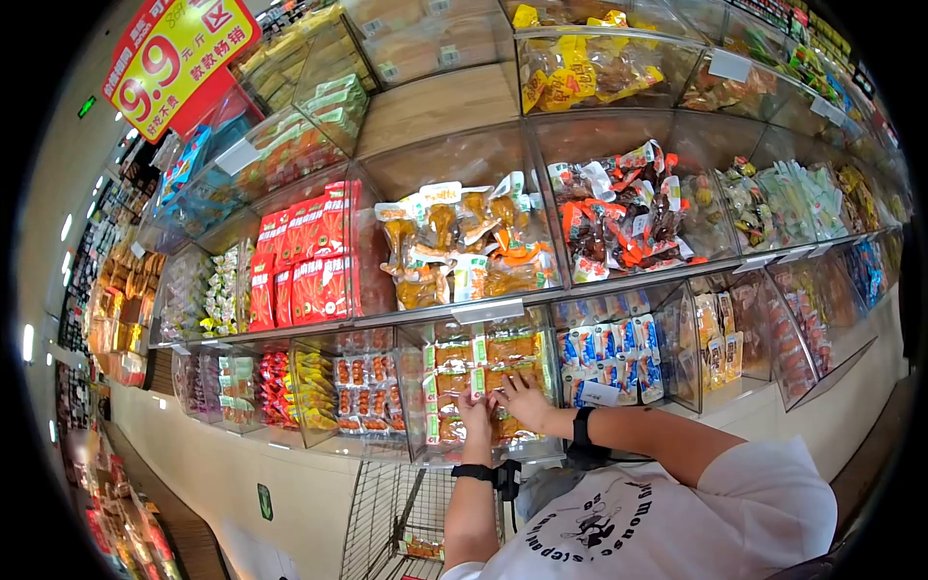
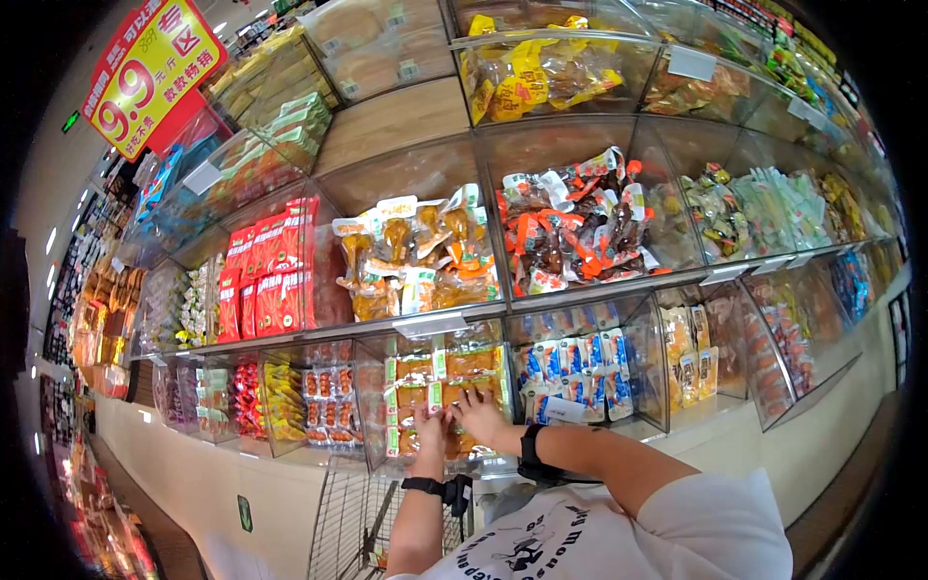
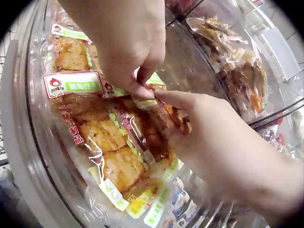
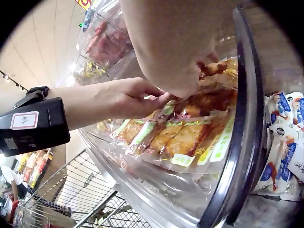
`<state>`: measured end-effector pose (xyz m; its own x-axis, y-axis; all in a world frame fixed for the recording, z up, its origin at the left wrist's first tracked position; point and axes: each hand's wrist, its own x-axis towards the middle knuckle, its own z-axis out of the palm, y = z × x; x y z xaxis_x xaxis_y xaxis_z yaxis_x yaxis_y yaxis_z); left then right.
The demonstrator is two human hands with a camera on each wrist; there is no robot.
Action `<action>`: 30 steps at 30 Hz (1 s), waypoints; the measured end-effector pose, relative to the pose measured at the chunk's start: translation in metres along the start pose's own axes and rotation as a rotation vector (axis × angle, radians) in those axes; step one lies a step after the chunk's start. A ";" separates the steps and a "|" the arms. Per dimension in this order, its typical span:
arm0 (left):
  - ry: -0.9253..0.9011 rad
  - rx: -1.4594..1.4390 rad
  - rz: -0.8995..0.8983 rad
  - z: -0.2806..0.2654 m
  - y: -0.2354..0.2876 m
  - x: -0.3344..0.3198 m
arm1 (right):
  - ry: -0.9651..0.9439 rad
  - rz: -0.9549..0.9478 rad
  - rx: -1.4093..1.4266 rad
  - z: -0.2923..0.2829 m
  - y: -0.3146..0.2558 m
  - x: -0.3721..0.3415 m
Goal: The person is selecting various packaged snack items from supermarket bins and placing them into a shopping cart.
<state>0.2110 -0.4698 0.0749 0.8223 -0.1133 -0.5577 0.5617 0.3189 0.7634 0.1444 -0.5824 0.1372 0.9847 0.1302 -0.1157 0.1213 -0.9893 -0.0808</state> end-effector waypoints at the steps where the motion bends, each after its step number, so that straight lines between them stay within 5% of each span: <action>1: -0.018 -0.022 -0.014 0.001 0.003 -0.003 | 0.026 -0.010 -0.024 -0.008 0.001 -0.002; 11: -0.064 -0.143 -0.089 -0.004 0.014 -0.001 | 0.237 -0.036 -0.124 -0.008 0.005 0.001; 15: -0.071 0.333 0.132 -0.004 -0.012 0.022 | -0.048 -0.043 0.203 0.015 0.029 0.008; 16: 0.001 0.942 0.262 0.017 0.016 -0.005 | -0.079 -0.007 0.225 0.023 0.029 0.014; 18: 0.132 1.436 0.767 0.019 0.012 -0.012 | -0.147 0.066 0.274 0.039 0.023 0.020; 22: -0.290 1.685 0.758 0.018 0.014 -0.017 | -0.157 0.169 0.490 0.038 0.019 0.027; 23: -0.458 1.518 0.755 0.011 0.008 -0.010 | -0.161 0.264 0.628 0.038 0.022 0.031; 24: -0.409 1.543 0.865 0.002 0.000 -0.008 | -0.184 0.015 0.286 0.040 0.026 0.030; 26: -0.479 1.539 0.903 -0.005 -0.001 0.002 | -0.134 0.105 0.543 0.036 0.027 0.026; 28: -0.557 1.503 0.735 -0.008 0.008 0.001 | -0.196 -0.111 0.239 0.028 0.032 0.022; 30: -0.564 1.423 0.607 -0.016 0.013 0.009 | -0.271 -0.095 0.285 0.013 0.033 0.018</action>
<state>0.2242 -0.4518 0.0744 0.6883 -0.7108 -0.1451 -0.4697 -0.5891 0.6575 0.1643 -0.6118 0.1199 0.8974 0.2709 -0.3481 0.1335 -0.9190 -0.3710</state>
